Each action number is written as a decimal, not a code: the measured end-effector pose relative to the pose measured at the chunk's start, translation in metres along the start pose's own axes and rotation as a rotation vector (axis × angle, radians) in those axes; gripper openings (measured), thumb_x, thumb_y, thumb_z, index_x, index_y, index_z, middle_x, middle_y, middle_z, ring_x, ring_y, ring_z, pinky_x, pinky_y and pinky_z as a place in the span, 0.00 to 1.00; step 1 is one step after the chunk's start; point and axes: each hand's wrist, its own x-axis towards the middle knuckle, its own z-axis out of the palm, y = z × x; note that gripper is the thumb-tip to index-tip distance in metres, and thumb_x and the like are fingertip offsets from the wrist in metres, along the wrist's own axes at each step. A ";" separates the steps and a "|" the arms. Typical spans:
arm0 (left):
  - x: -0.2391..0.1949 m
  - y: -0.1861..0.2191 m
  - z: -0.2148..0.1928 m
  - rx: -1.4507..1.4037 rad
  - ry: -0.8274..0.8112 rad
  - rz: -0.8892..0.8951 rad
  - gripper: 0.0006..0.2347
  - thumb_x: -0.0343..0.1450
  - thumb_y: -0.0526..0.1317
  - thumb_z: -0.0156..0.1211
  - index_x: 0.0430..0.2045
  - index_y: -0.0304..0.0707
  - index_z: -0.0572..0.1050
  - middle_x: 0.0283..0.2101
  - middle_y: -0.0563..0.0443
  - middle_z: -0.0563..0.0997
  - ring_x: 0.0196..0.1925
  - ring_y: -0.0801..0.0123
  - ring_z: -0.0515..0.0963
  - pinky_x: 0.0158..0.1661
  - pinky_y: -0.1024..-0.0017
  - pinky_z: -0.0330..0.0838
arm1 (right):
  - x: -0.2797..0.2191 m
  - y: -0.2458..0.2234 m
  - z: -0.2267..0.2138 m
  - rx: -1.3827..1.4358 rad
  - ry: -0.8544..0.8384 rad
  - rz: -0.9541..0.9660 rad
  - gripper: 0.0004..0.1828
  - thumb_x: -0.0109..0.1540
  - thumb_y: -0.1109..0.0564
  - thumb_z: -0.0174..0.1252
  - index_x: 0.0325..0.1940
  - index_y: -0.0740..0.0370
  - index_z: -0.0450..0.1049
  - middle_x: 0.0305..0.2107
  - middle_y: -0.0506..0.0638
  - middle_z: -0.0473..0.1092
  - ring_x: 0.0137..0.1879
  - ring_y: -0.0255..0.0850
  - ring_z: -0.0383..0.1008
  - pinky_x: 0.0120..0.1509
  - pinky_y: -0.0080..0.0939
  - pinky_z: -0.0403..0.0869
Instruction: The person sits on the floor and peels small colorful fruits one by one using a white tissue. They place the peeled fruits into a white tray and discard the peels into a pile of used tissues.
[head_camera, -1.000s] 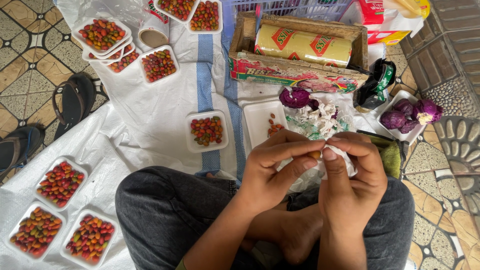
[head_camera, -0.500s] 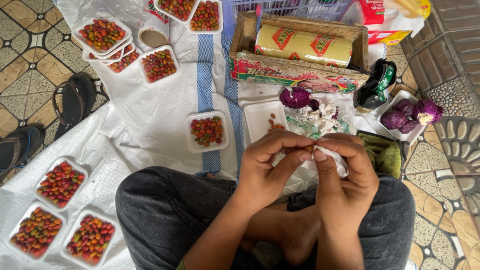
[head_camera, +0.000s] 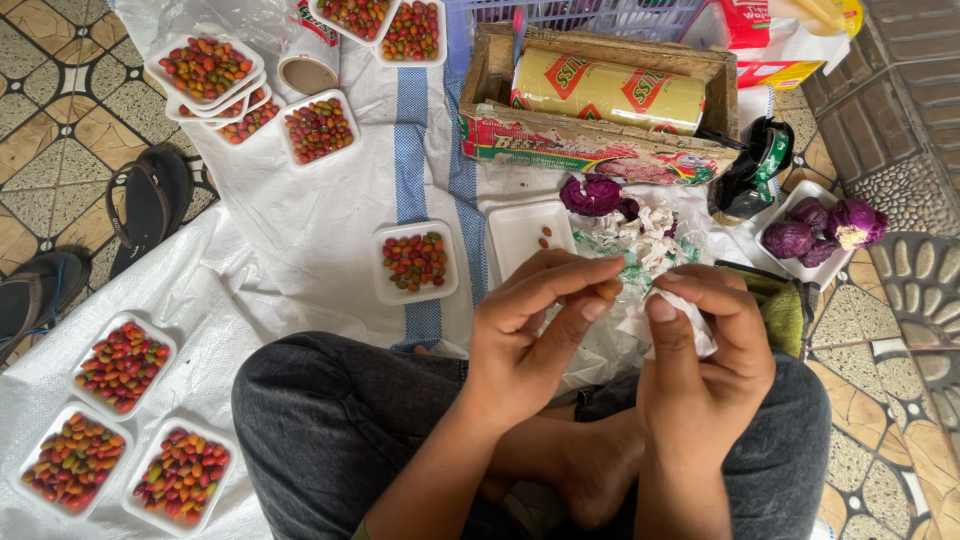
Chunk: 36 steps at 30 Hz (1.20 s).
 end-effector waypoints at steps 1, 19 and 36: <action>-0.001 0.000 0.000 0.000 0.001 -0.001 0.10 0.80 0.35 0.55 0.55 0.37 0.75 0.46 0.46 0.80 0.49 0.67 0.80 0.55 0.72 0.76 | -0.001 -0.001 0.001 0.000 -0.001 0.001 0.03 0.69 0.63 0.59 0.47 0.62 0.73 0.43 0.53 0.71 0.54 0.41 0.72 0.68 0.39 0.70; -0.002 -0.014 -0.007 0.286 -0.075 0.256 0.08 0.80 0.32 0.58 0.51 0.47 0.77 0.46 0.47 0.80 0.46 0.63 0.83 0.50 0.69 0.79 | -0.002 -0.008 -0.004 0.027 -0.064 0.101 0.03 0.67 0.65 0.57 0.45 0.66 0.74 0.43 0.55 0.74 0.51 0.41 0.75 0.63 0.36 0.74; -0.002 -0.006 0.006 -0.008 0.096 0.033 0.06 0.76 0.36 0.61 0.44 0.38 0.76 0.43 0.47 0.79 0.46 0.67 0.80 0.49 0.73 0.77 | -0.003 0.012 0.004 0.287 -0.191 0.256 0.05 0.65 0.67 0.59 0.45 0.63 0.76 0.41 0.49 0.70 0.50 0.37 0.71 0.57 0.35 0.71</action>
